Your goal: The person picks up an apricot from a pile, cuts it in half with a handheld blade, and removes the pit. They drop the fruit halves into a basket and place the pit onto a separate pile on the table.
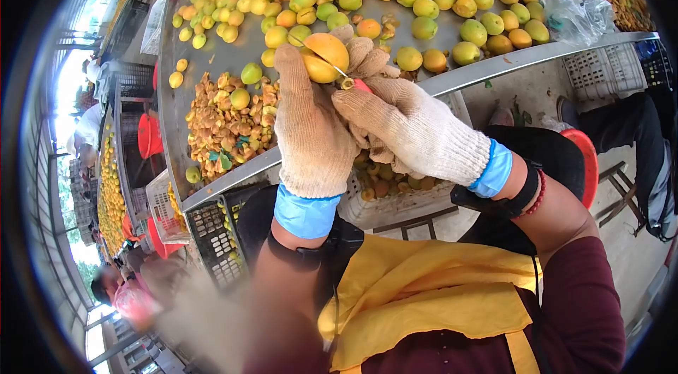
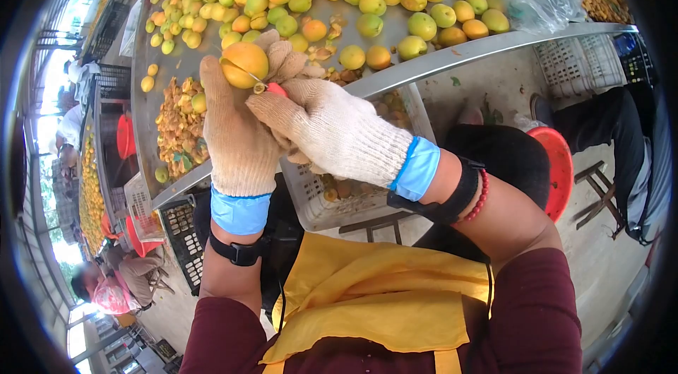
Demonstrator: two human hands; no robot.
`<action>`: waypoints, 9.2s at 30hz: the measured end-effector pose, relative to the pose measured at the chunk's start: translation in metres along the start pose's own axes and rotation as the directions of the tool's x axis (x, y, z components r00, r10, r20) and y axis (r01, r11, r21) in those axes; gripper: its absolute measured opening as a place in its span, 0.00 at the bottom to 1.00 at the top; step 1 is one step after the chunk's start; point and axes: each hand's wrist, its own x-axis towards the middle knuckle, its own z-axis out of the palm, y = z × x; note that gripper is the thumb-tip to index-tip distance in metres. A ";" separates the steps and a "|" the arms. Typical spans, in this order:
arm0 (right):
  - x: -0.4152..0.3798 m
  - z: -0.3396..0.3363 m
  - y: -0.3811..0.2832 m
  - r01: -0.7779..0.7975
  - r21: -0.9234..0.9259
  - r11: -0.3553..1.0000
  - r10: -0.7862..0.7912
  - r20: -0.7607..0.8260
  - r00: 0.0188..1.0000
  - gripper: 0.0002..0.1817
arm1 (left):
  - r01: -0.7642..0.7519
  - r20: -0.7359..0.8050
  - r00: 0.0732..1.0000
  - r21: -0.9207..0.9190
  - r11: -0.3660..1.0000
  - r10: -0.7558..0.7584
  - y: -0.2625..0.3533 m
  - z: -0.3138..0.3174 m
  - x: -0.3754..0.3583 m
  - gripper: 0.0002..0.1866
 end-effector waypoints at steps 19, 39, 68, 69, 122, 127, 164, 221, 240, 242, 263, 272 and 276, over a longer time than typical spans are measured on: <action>-0.009 -0.004 -0.008 -0.073 0.120 0.990 0.064 0.081 0.995 0.23 | -0.045 0.022 0.999 0.216 0.975 0.041 0.015 0.008 -0.005 0.40; 0.001 -0.023 -0.028 0.068 -0.549 0.833 -0.261 -0.281 0.923 0.22 | -0.219 0.124 0.965 0.867 0.448 0.231 0.009 -0.003 -0.009 0.21; 0.028 -0.032 -0.042 0.466 0.721 0.513 -0.672 -0.001 0.741 0.21 | 0.053 -0.079 0.997 0.457 0.888 -0.019 -0.001 0.028 -0.021 0.36; 0.023 -0.021 -0.044 0.454 0.749 0.482 -0.512 -0.180 0.840 0.22 | 0.131 -0.162 0.984 0.412 0.902 -0.069 -0.001 0.031 -0.021 0.34; 0.129 -0.031 -0.030 0.203 0.425 0.882 -0.113 -0.228 0.967 0.22 | 0.198 -0.391 0.920 0.512 0.836 0.022 0.009 -0.022 0.080 0.27; 0.119 -0.027 -0.020 0.174 -0.330 0.928 -0.270 -0.271 0.924 0.27 | 0.062 -0.360 0.913 0.589 0.806 0.193 0.017 -0.030 0.066 0.32; 0.040 -0.087 -0.039 0.135 0.027 0.991 -0.116 -0.357 0.927 0.19 | 0.174 -0.144 0.985 0.850 -0.498 0.097 0.072 -0.067 0.136 0.26; 0.013 -0.002 -0.030 0.006 -0.304 0.953 -0.045 -0.120 0.992 0.32 | -0.336 0.140 0.939 0.556 0.760 0.314 0.024 -0.005 0.016 0.22; 0.030 0.009 0.008 0.245 -0.598 0.763 -0.382 -0.111 0.918 0.20 | -0.092 0.053 0.995 0.071 0.993 0.089 0.010 -0.014 0.025 0.33; 0.030 0.005 0.009 0.222 -0.594 0.773 -0.347 -0.104 0.932 0.23 | -0.046 0.050 0.997 -0.130 0.990 0.053 0.009 -0.016 0.025 0.29; 0.030 -0.002 -0.002 0.097 -0.650 0.754 -0.247 -0.144 0.958 0.21 | -0.032 0.081 0.996 -0.053 0.998 0.037 0.004 -0.021 0.030 0.27; 0.023 -0.009 -0.021 0.038 -0.768 0.640 -0.218 -0.134 0.967 0.21 | -0.244 0.150 0.969 0.456 0.856 0.196 0.014 -0.040 0.031 0.23; 0.038 -0.003 0.000 0.006 -0.777 0.629 -0.217 -0.168 0.962 0.20 | 0.021 -0.184 0.983 0.003 1.000 -0.020 -0.003 -0.027 0.035 0.25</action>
